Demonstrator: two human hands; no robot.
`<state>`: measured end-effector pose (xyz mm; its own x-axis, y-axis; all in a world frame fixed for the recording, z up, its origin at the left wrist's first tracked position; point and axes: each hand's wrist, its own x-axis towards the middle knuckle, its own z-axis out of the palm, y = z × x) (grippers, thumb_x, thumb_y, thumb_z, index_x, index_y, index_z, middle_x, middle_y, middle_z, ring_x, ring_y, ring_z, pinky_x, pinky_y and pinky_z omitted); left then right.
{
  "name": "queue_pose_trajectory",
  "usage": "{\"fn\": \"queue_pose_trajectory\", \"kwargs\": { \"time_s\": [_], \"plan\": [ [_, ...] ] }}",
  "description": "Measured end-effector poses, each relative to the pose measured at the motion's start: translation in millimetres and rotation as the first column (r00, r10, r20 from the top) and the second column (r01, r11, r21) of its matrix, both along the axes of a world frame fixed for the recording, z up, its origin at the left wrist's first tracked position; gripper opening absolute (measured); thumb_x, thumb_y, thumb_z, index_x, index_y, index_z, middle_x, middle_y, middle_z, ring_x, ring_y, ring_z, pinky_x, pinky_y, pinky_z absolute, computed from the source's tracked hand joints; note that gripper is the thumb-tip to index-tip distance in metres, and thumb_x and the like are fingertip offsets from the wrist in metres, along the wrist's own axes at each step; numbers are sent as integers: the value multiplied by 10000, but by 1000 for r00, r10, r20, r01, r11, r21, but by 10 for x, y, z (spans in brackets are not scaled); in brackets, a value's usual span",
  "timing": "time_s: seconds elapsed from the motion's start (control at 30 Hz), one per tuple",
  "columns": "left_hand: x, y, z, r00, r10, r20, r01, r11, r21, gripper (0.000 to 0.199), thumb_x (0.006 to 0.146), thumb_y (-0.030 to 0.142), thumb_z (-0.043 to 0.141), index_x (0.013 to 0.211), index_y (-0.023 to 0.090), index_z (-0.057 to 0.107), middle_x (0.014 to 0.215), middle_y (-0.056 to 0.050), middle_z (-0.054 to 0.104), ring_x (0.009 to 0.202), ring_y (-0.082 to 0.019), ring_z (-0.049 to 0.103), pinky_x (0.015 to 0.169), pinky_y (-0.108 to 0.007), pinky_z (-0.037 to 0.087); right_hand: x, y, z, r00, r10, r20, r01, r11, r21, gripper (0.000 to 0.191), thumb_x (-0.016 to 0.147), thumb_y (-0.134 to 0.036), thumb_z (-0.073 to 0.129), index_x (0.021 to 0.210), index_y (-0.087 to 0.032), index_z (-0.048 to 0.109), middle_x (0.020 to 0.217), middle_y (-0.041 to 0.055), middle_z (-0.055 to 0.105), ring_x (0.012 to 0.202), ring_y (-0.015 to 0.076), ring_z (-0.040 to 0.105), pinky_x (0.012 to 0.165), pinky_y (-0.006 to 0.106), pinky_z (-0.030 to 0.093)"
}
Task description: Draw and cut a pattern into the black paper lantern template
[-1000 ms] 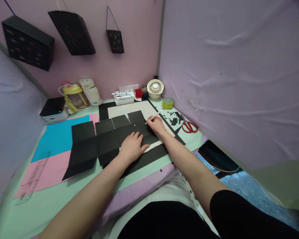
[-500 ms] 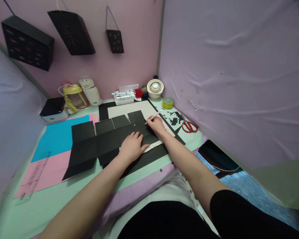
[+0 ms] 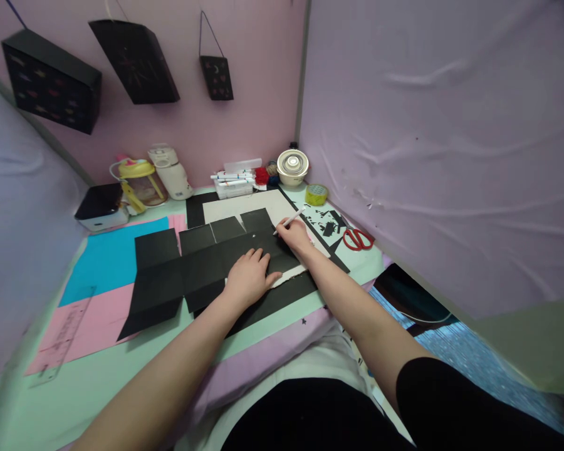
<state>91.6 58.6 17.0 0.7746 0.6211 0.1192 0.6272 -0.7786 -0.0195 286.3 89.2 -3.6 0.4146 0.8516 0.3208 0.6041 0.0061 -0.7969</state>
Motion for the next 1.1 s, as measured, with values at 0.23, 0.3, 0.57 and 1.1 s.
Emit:
{"fn": "queue_pose_trajectory", "kwargs": {
  "time_s": [0.23, 0.3, 0.57, 1.1],
  "plan": [
    [8, 4, -1, 1000, -4, -17, 4, 1000, 15, 586, 931, 542, 460, 1294, 96, 576, 1368, -177, 558, 1295, -343, 475, 1044, -417, 396, -4, -8, 2, 1000, -1, -11, 1, 1000, 0, 186, 778, -225, 528, 660, -208, 671, 679, 7, 699, 729, 172, 652, 735, 243, 479],
    [10, 2, 3, 1000, -8, -20, 8, 1000, 23, 589, 933, 542, 455, 1292, 90, 576, 1365, -180, 560, 1290, -343, 478, 1043, -414, 397, -1, -4, -5, 1000, 1, -16, -1, 1000, 2, 187, 778, -224, 528, 662, -207, 673, 679, 7, 700, 727, 171, 653, 729, 242, 479],
    [10, -2, 7, 1000, -5, -20, 5, 1000, 14, 580, 932, 539, 457, 1295, 103, 575, 1366, -175, 560, 1292, -342, 476, 1039, -420, 397, 11, 14, -24, 1000, 7, -12, -7, 1000, -2, 188, 784, -225, 531, 670, -203, 680, 696, 13, 708, 746, 173, 661, 761, 250, 485],
    [9, -5, 10, 1000, -3, -18, 3, 1000, 10, 580, 931, 537, 465, 1293, 97, 576, 1367, -180, 557, 1301, -344, 468, 1044, -419, 397, 32, 12, -25, 999, 12, -38, -12, 1000, 2, 189, 766, -243, 532, 635, -198, 662, 640, 6, 684, 689, 167, 651, 679, 230, 469]
  ]
}}
